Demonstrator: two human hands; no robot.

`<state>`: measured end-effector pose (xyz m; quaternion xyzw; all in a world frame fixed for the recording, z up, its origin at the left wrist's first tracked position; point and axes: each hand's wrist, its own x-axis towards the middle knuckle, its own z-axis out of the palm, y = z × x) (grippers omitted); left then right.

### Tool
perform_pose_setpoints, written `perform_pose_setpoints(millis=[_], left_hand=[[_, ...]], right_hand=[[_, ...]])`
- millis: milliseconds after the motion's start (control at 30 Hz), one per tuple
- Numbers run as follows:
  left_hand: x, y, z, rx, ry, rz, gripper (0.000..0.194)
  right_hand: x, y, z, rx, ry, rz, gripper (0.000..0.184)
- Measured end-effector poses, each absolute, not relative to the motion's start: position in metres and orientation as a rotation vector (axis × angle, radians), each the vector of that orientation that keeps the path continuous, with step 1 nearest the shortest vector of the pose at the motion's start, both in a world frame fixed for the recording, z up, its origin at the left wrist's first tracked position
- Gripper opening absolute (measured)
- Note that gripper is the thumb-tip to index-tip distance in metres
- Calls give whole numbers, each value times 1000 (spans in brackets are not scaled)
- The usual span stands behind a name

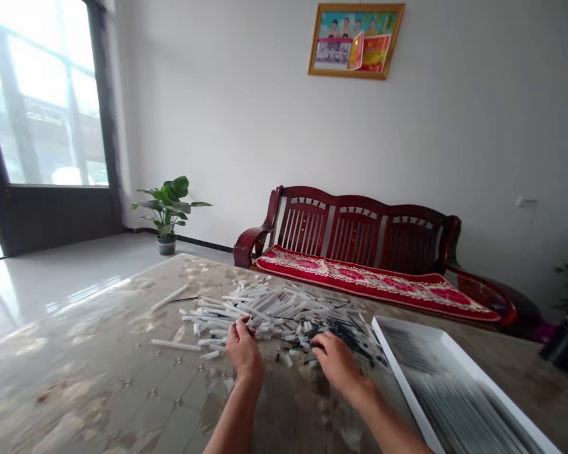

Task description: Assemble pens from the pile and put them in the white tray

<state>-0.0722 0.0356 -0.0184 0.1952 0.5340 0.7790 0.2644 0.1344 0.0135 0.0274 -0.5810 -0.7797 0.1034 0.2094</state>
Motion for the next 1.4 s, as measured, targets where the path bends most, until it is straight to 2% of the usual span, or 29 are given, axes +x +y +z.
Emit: perform_pose_setpoints(millis=[200,400,767,1000,1200,1300,1400], left_hand=[[-72,39,-23,475,1471,2103,37],[-71,41,-28,440,1480,2064,35],[-69,40,-26,431,1472,2053,38],[-60,35,-18,533,1478,1995,36],[-42,29,-7,726,1280,1813,52],[-37,26,-5,654,1194,1805,52],[-34,22,-4,535,1085,1759,50]], right_hand=[[72,60,30,-1611,-2243,137,25],[48,84,30,-1629,-2260,64,33],[8,86,26,-1588,-2367,-4,15],[31,70,30,-1545,-2299,1,19],[60,48,20,-1338,-2230,110,26],[77,38,21,-1258,-2108,189,36],[108,25,37,-1221,-1880,227,32]])
